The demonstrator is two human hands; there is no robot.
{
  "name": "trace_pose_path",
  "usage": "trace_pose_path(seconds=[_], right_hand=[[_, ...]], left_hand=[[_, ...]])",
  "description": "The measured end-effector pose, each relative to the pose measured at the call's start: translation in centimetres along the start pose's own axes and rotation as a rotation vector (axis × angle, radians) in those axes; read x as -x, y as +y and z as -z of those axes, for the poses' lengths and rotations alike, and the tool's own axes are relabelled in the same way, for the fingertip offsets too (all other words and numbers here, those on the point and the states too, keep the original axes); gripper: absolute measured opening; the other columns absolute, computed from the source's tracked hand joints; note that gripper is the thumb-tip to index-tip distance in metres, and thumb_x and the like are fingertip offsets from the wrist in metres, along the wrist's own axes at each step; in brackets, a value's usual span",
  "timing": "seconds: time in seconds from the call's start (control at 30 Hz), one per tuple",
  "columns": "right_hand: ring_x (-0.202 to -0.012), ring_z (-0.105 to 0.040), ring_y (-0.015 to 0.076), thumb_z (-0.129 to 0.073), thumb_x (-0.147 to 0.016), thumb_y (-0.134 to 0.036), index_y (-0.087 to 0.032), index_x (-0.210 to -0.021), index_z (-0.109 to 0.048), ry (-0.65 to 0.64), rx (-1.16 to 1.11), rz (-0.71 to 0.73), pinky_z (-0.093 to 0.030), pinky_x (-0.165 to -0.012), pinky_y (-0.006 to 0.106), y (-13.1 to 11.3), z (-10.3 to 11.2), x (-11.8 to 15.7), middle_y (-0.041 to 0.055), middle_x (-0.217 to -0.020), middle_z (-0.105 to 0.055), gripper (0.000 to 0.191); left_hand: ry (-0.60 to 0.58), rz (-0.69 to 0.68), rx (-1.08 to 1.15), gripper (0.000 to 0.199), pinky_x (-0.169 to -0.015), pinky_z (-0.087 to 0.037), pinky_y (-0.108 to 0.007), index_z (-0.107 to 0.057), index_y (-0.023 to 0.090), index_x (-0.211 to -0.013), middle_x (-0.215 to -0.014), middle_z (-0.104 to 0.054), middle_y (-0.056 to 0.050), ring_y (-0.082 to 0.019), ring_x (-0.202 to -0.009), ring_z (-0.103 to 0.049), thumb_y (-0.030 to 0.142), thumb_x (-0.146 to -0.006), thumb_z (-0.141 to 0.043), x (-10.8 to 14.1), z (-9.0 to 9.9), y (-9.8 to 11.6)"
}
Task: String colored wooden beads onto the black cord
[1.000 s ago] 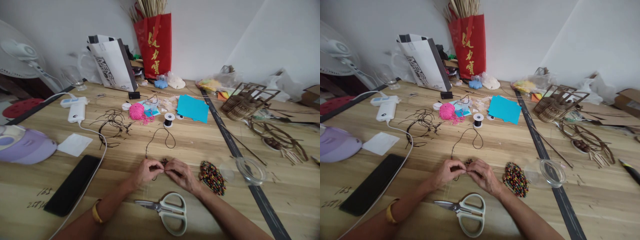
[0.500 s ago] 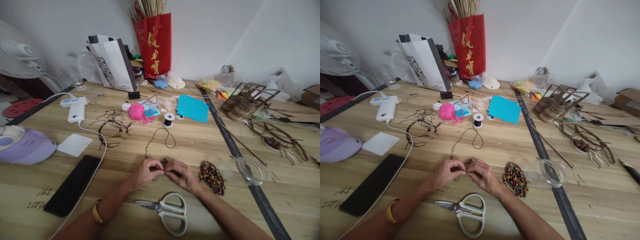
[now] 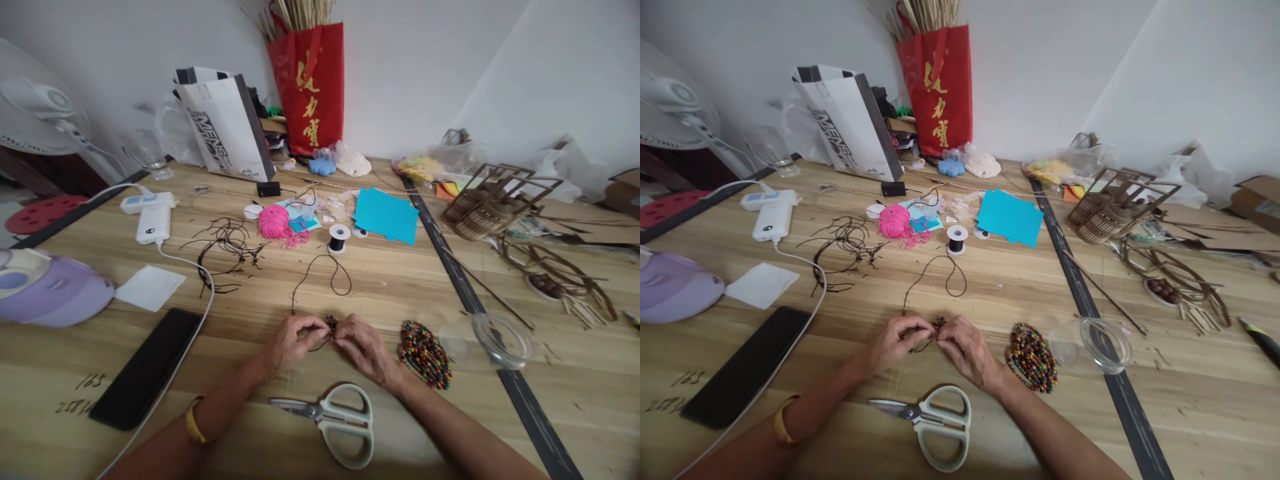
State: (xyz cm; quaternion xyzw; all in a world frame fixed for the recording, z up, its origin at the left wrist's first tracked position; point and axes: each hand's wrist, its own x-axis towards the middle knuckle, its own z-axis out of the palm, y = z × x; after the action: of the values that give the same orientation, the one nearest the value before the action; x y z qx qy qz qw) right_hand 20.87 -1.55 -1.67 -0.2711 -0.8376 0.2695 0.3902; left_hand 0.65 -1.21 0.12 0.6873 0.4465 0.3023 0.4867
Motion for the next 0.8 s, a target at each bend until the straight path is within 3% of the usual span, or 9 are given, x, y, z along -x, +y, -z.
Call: trace_pose_path(seconds=[0.2,0.4,0.57,0.8], right_hand=[[-0.082,-0.055,0.0180,-0.043,-0.094,-0.017,-0.019,-0.097,-0.052,0.057,0.036,0.041,-0.048,-0.072,0.032,-0.42,0.14,-0.04,0.0074,-0.086,-0.059,0.010],[-0.079,-0.054,0.0175,-0.043,-0.094,-0.017,-0.019,-0.097,-0.052,0.058,0.048,0.033,-0.048,-0.070,0.031,-0.43,0.02,-0.10,0.0070,-0.086,-0.059,0.009],[-0.080,-0.054,0.0178,-0.046,-0.093,-0.017,-0.019,-0.097,-0.053,0.038,0.064,0.058,-0.048,-0.071,0.031,-0.23,-0.17,-0.03,0.0063,-0.083,-0.059,0.008],[-0.080,-0.055,0.0178,-0.045,-0.094,-0.021,-0.019,-0.099,-0.055,-0.019,0.062,0.042,-0.048,-0.070,0.031,-0.27,-0.05,-0.13,0.0066,-0.083,-0.060,0.011]], left_hand=[[-0.021,0.013,0.119,0.032,-0.079,-0.048,-0.025,-0.070,0.013,-0.091,-0.090,-0.073,-0.007,-0.018,-0.086,-0.065,0.035,-0.089,-0.046,0.05,0.31,-0.24],[-0.067,0.031,0.090,0.030,-0.079,-0.048,-0.026,-0.071,0.014,-0.095,-0.092,-0.073,-0.007,-0.018,-0.087,-0.065,0.034,-0.086,-0.051,0.06,0.38,-0.22],[-0.088,0.039,0.080,0.023,-0.070,-0.048,-0.024,-0.073,0.015,-0.088,-0.083,-0.074,-0.005,-0.017,-0.075,-0.064,0.032,-0.074,-0.067,0.01,0.12,-0.41],[-0.074,0.042,0.096,0.012,-0.054,-0.043,-0.020,-0.070,0.013,-0.072,-0.061,-0.066,-0.002,-0.011,-0.056,-0.056,0.024,-0.071,-0.065,-0.20,-0.01,-0.14]])
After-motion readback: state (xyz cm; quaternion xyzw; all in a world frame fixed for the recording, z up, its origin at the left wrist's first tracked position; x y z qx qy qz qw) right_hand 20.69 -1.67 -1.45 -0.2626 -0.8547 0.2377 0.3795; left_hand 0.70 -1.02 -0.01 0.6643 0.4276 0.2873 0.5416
